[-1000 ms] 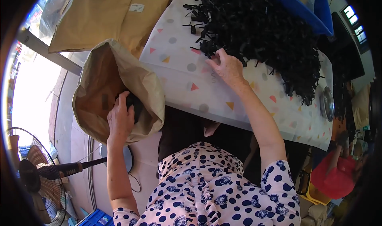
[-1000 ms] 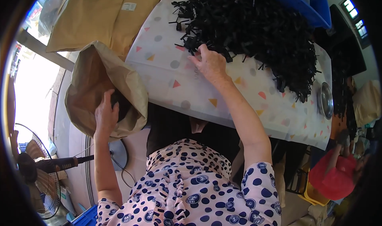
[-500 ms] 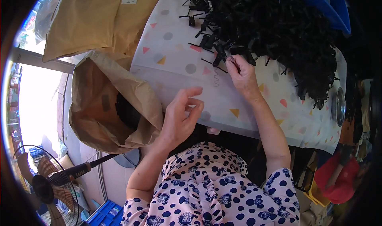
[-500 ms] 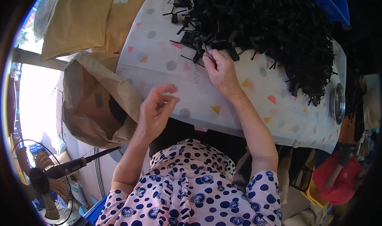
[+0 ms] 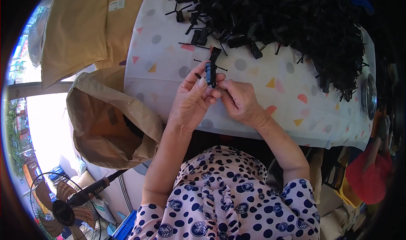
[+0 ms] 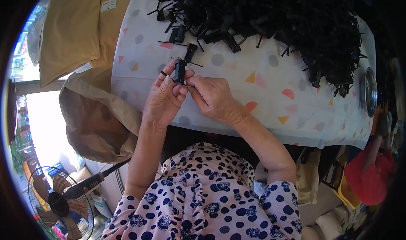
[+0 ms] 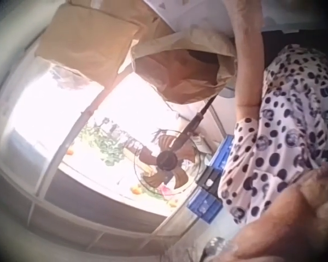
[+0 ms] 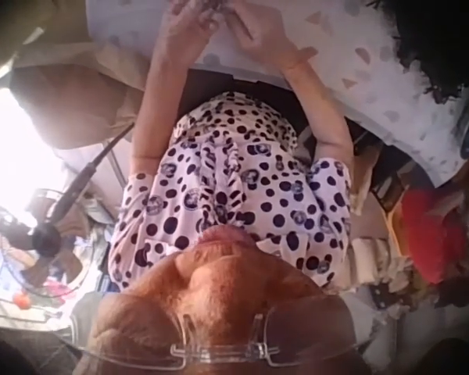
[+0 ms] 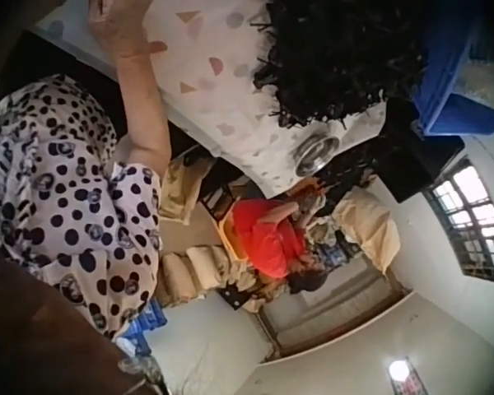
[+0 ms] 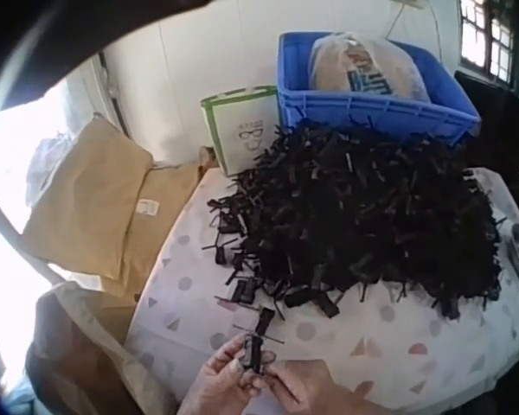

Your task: Manual assembly of small black plastic components at a production workbench.

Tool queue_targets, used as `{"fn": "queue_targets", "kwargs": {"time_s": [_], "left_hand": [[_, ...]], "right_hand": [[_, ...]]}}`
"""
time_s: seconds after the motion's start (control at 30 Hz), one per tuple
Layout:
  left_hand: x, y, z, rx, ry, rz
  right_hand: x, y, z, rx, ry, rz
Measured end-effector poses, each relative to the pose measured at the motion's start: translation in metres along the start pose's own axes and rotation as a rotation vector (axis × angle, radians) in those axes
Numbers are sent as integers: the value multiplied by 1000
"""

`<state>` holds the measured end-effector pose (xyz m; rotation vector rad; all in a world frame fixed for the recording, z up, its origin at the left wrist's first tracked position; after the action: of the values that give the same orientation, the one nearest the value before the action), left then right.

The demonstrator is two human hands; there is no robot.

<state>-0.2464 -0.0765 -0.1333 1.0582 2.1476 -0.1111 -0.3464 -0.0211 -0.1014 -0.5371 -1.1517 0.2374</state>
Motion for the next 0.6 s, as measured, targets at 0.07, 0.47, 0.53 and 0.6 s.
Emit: {"fn": "queue_targets", "kwargs": {"time_s": [0.07, 0.47, 0.53, 0.6], "left_hand": [[2, 2, 1, -47, 30, 33], [-23, 28, -12, -259, -904, -283], [-21, 30, -10, -267, -922, -322], [-24, 34, -7, -279, -939, -364]], "right_hand": [[0, 1, -1, 20, -7, -11], [3, 11, -8, 13, -528, -523], [4, 12, -15, 14, -575, -560], [4, 12, -19, 0, -575, -575]]}}
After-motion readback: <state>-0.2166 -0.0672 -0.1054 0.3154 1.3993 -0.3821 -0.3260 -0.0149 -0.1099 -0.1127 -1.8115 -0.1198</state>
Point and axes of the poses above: each hand's wrist, its own y-axis away from the middle knuckle, its own z-axis out of the back of the hand, x = y × z, the point moved 8 cm from there along -y, towards the middle knuckle, and after that the axes turned 10 degrees about -y, right-handed, at the moved point
